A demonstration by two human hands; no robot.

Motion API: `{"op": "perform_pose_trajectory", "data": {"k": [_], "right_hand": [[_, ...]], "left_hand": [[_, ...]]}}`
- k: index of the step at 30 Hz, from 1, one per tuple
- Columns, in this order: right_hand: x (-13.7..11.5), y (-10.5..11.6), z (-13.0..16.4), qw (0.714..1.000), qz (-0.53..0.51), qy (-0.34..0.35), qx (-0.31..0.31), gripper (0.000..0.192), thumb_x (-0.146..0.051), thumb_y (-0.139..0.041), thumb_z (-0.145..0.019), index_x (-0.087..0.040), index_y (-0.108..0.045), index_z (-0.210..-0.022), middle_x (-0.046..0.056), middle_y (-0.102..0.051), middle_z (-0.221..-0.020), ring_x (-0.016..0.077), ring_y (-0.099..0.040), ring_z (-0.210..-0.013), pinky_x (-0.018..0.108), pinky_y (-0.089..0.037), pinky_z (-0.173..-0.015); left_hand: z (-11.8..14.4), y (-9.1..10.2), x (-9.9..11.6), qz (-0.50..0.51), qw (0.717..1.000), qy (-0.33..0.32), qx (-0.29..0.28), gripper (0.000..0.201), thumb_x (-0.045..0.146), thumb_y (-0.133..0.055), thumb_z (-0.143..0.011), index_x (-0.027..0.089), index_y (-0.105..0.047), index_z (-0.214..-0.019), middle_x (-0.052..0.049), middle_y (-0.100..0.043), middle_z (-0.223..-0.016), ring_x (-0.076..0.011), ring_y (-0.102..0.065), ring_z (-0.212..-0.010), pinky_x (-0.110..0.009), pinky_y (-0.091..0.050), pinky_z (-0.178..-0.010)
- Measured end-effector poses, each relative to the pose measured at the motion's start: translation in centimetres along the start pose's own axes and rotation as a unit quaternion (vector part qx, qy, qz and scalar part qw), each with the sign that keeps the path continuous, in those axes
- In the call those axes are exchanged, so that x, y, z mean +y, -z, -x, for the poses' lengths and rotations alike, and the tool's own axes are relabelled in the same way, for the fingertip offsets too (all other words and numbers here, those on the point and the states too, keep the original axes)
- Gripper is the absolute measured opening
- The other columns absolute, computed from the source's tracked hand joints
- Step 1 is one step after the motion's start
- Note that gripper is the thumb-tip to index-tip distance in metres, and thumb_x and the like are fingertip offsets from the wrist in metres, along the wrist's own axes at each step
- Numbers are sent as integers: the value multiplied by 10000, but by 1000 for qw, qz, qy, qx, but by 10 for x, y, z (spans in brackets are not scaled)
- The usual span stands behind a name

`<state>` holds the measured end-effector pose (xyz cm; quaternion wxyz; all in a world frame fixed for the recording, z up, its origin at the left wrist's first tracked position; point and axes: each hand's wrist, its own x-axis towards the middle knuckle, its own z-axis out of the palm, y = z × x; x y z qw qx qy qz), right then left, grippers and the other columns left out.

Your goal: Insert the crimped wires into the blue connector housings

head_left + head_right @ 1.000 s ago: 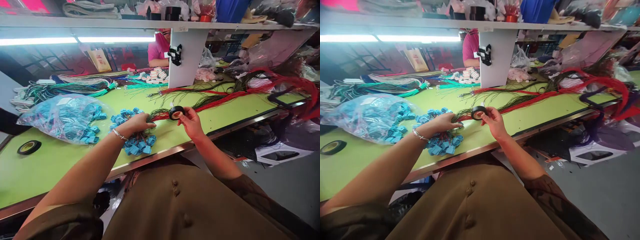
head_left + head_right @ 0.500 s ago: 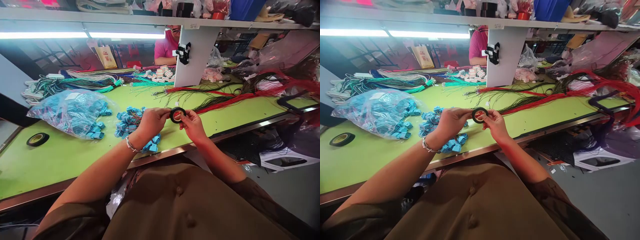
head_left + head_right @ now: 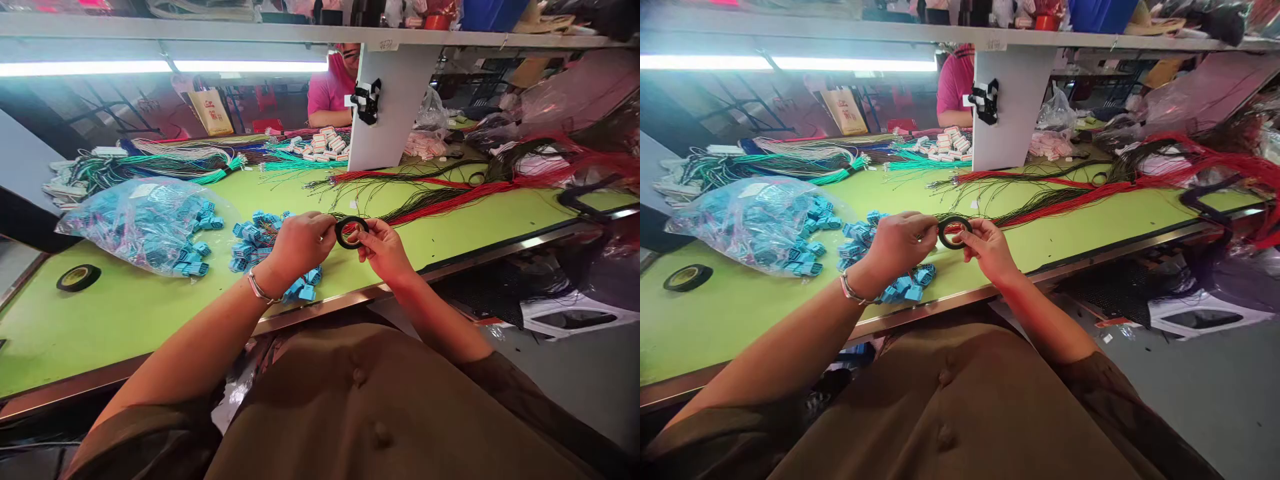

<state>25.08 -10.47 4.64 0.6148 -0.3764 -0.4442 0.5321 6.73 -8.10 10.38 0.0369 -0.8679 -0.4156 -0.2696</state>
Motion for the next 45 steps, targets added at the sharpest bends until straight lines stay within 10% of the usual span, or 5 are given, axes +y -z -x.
{"op": "perform_pose_trajectory", "data": {"k": [9, 14, 19, 31, 45], "right_hand": [[-22, 7, -6, 986, -66, -152, -20, 425, -318, -816, -672, -194, -609, -1022, -45, -627, -729, 2, -319, -440, 152, -208, -380], [-12, 4, -2, 997, 19, -78, -11, 594, -490, -742, -743, -317, -486, -1251, -7, -657, -1017, 71, -514, -601, 187, -409, -467], [-4, 3, 10, 947, 284, 140, -46, 446, -522, -745, -750, -247, -629, -1081, 87, -563, -1313, 176, -600, -955, 250, -517, -617], [-37, 8, -5, 956, 278, 34, -92, 467, -610, -712, -747, -155, -664, -841, -19, -527, -662, 91, -515, -572, 241, -529, -502], [-2, 8, -5, 943, 289, -94, -137, 491, -624, -723, -717, -143, -629, -731, -14, -513, -583, 97, -510, -543, 222, -489, -440]], "left_hand": [[-10, 6, 0, 199, 975, 89, -30, 189, 206, -532, -746, 140, -709, -753, -67, -659, -693, -171, -586, -660, -301, -433, -634], [-19, 6, -3, 582, 757, 265, -133, 131, 208, -590, -614, 129, -628, -711, -27, -642, -615, -133, -609, -560, -271, -492, -609], [-22, 3, -6, 639, 693, 301, -143, 129, 175, -595, -558, 127, -595, -678, -19, -641, -592, -116, -607, -500, -249, -489, -570], [-42, 17, -41, 237, 942, 145, -190, 524, 450, -603, -760, 138, -656, -1177, -139, -671, -1154, -246, -608, -1050, -368, -467, -909], [-15, -23, -75, -132, 937, 53, -319, 409, 403, -508, -803, 114, -710, -1008, -155, -698, -1010, -263, -630, -932, -329, -456, -817]]}}
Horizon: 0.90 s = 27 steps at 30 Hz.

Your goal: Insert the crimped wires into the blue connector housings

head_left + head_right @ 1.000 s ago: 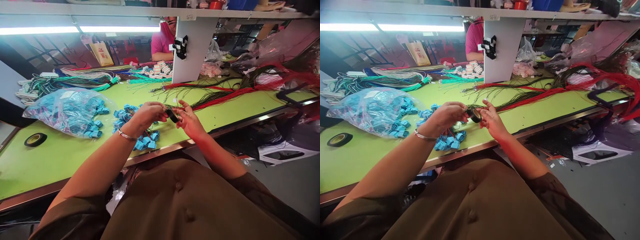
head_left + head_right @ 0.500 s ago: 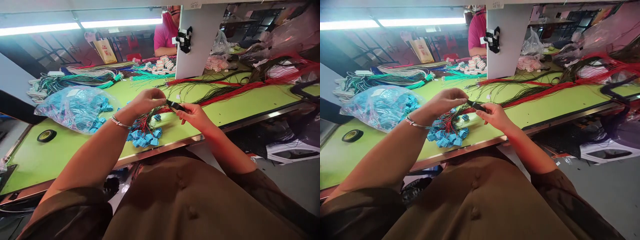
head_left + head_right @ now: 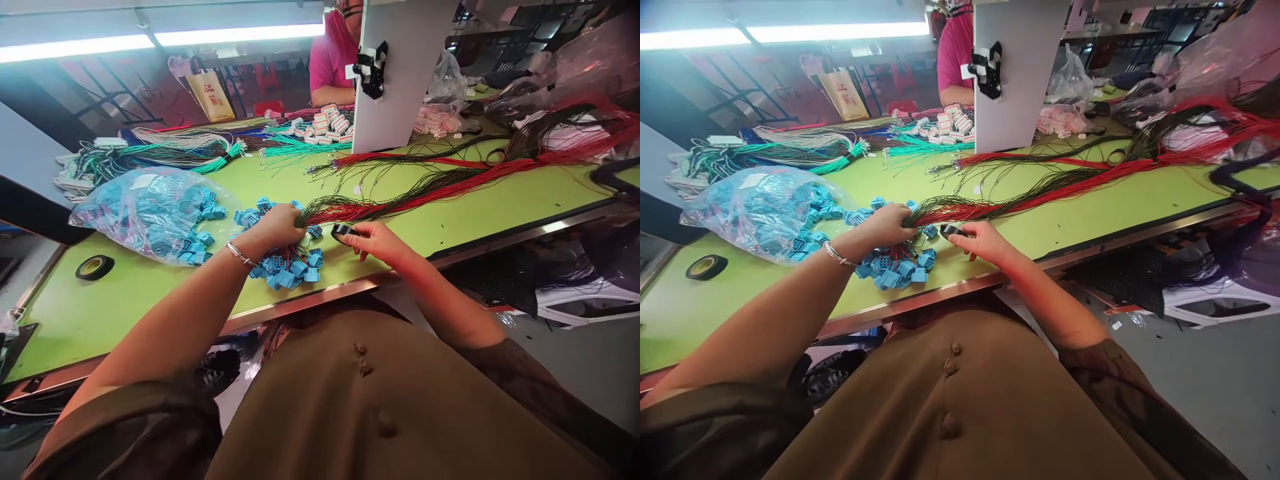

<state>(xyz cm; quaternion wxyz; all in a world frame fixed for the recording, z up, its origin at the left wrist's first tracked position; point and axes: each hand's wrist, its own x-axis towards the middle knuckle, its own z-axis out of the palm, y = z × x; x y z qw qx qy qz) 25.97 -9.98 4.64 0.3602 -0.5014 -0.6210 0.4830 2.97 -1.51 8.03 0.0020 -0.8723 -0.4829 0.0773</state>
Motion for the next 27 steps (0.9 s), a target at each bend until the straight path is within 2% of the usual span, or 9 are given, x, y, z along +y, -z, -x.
{"op": "perform_pose_trajectory", "data": {"k": [4, 9, 12, 15, 19, 22, 24, 27], "right_hand": [[0, -2, -3, 1000, -3, 9, -11, 491, -624, -727, -715, -141, -639, -741, -14, -515, -587, 97, -511, -557, 215, -491, -443], [4, 3, 2, 1000, -2, 1, -13, 485, -618, -734, -716, -143, -641, -739, -15, -529, -590, 89, -507, -536, 219, -490, -456], [7, 4, 3, 1000, 6, -7, -17, 489, -623, -729, -720, -143, -640, -739, -14, -538, -582, 88, -510, -519, 219, -476, -455], [5, 0, -1, 999, 21, -15, -23, 497, -632, -720, -724, -145, -619, -714, -14, -534, -579, 89, -512, -508, 219, -459, -447], [-5, -6, -16, 999, 51, -5, -3, 459, -599, -685, -770, -153, -590, -719, -19, -515, -590, 92, -505, -499, 225, -428, -432], [-15, -7, -28, 991, 120, 43, 46, 405, -547, -641, -818, -164, -571, -705, -28, -475, -567, 97, -481, -512, 231, -387, -450], [-21, -7, -34, 976, 194, 69, 71, 393, -522, -619, -836, -167, -569, -675, -21, -481, -558, 100, -467, -532, 240, -355, -485], [-27, -10, -38, 946, 303, 73, 82, 415, -527, -610, -835, -169, -568, -630, 5, -533, -582, 112, -461, -568, 264, -302, -532]], "left_hand": [[1, 6, 5, 43, 998, 12, -33, 450, 367, -598, -724, 130, -682, -1097, -156, -717, -983, -268, -650, -830, -317, -446, -696], [-6, 4, 8, 19, 999, 31, -21, 294, 296, -645, -662, 110, -749, -866, -190, -713, -839, -314, -660, -853, -347, -454, -767], [-8, 3, 5, 79, 995, 57, 10, 253, 300, -654, -662, 113, -743, -807, -177, -695, -790, -318, -654, -812, -358, -446, -727], [-5, 11, -1, 165, 983, 70, 44, 236, 358, -650, -704, 145, -718, -781, -100, -656, -696, -243, -611, -706, -323, -420, -656], [2, 31, -1, 294, 952, 65, 54, 276, 416, -657, -731, 153, -679, -814, 0, -575, -605, -135, -489, -566, -272, -372, -567], [6, 42, 6, 357, 931, 50, 59, 253, 381, -645, -741, 151, -670, -841, 16, -562, -605, -109, -451, -525, -262, -361, -540], [8, 44, 12, 365, 928, 50, 52, 231, 370, -639, -739, 158, -667, -825, 21, -554, -589, -107, -443, -508, -262, -351, -528], [11, 43, 17, 354, 932, 68, 49, 222, 386, -652, -717, 167, -649, -752, 25, -531, -544, -114, -440, -492, -269, -332, -515]]}}
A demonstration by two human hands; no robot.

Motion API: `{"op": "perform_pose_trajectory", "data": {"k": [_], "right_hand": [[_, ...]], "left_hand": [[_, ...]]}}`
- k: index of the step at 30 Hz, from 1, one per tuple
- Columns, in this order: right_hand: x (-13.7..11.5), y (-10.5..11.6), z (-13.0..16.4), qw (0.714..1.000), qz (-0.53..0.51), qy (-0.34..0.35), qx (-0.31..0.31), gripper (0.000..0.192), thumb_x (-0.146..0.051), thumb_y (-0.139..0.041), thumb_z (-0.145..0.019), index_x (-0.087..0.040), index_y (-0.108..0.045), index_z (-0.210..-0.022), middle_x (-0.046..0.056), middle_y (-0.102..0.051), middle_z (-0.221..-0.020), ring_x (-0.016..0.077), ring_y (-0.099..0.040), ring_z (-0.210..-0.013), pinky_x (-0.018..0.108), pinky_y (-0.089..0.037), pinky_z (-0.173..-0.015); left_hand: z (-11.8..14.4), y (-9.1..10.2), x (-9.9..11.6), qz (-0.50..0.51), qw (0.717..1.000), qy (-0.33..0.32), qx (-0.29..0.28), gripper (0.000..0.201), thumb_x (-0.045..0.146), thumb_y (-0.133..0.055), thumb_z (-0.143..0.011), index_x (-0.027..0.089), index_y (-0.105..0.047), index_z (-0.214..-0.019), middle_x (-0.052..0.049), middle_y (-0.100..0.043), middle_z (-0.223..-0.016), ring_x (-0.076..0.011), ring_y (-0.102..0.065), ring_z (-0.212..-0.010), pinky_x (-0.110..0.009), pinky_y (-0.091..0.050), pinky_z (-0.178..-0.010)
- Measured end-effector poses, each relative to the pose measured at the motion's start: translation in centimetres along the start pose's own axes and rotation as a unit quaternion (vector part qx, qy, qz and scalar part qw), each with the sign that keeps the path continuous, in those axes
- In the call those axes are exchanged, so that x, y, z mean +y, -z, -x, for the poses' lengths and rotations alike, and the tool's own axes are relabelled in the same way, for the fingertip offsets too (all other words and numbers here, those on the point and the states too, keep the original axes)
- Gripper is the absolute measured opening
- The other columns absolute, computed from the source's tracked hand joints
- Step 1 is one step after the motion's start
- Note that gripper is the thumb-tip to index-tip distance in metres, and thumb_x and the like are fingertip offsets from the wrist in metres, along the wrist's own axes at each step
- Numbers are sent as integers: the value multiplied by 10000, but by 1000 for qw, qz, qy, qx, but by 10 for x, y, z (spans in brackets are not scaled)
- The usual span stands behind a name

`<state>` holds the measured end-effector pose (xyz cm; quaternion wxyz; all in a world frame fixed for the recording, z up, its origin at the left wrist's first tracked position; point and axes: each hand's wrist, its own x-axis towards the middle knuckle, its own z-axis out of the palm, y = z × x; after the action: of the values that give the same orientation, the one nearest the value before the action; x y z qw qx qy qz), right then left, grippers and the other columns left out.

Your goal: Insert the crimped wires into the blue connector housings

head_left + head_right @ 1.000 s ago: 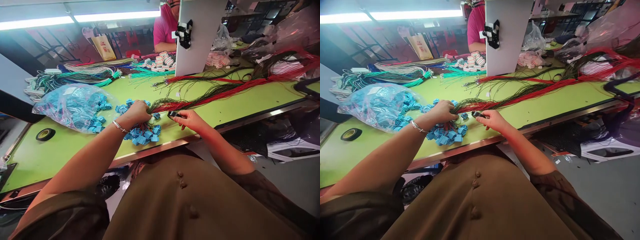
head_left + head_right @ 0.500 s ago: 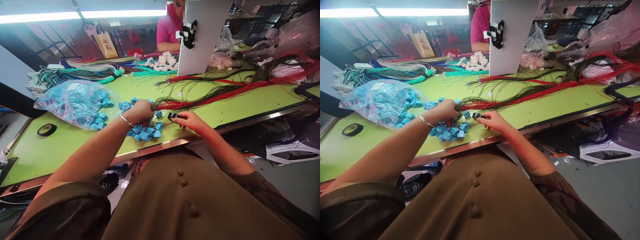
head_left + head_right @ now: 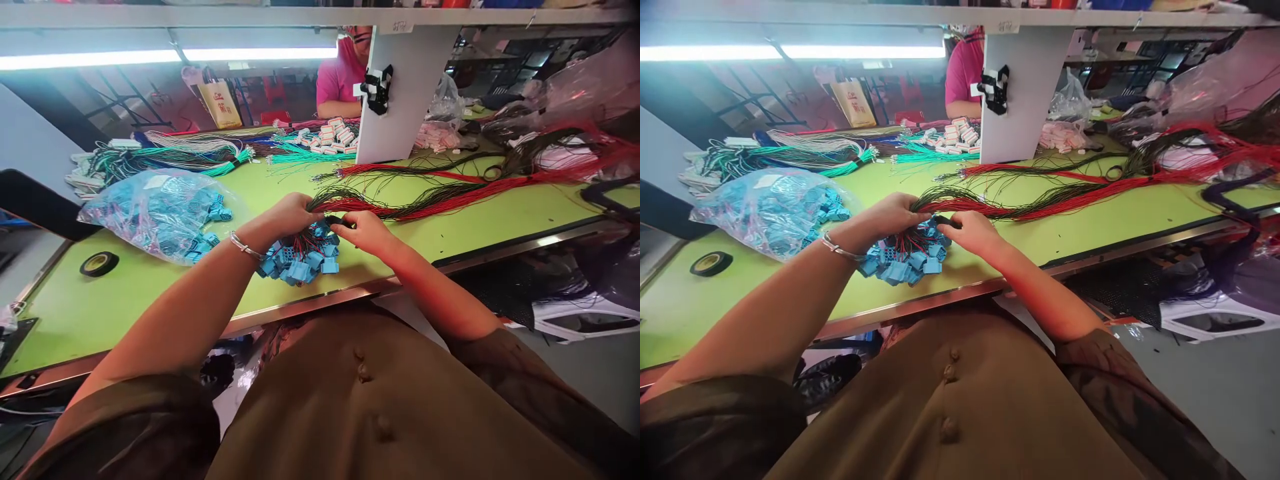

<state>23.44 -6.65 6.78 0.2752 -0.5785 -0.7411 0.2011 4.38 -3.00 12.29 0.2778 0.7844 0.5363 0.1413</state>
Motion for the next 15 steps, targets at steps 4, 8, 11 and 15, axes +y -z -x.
{"op": "perform_pose_trajectory", "data": {"k": [4, 8, 11, 15], "right_hand": [[-7, -8, -1, 998, 65, -4, 7, 423, -547, -578, -851, -172, -616, -661, 36, -611, -661, 133, -489, -622, 283, -267, -572], [-11, -13, 0, 997, 75, 5, -2, 426, -562, -586, -846, -176, -640, -673, 47, -629, -679, 140, -495, -637, 284, -255, -584], [-11, -13, 3, 998, 62, 3, -3, 425, -556, -588, -846, -178, -620, -655, 25, -596, -645, 123, -450, -605, 281, -241, -577], [-11, -12, 8, 999, 29, 19, 11, 448, -553, -585, -847, -175, -557, -609, -11, -509, -591, 104, -382, -587, 276, -231, -570]], "left_hand": [[4, -2, 2, -40, 999, -1, 2, 208, 377, -656, -711, 172, -632, -683, 15, -522, -528, -131, -446, -508, -283, -327, -533], [7, -3, 8, -122, 992, 13, -1, 204, 330, -643, -725, 144, -701, -787, -15, -561, -568, -161, -486, -561, -291, -366, -588], [7, -7, 10, -179, 984, 15, -8, 277, 325, -590, -759, 119, -731, -879, -57, -627, -640, -177, -527, -595, -291, -380, -594], [5, -13, 6, -234, 972, 0, 4, 311, 287, -538, -752, 113, -742, -910, -121, -698, -765, -200, -581, -649, -299, -381, -589]]}}
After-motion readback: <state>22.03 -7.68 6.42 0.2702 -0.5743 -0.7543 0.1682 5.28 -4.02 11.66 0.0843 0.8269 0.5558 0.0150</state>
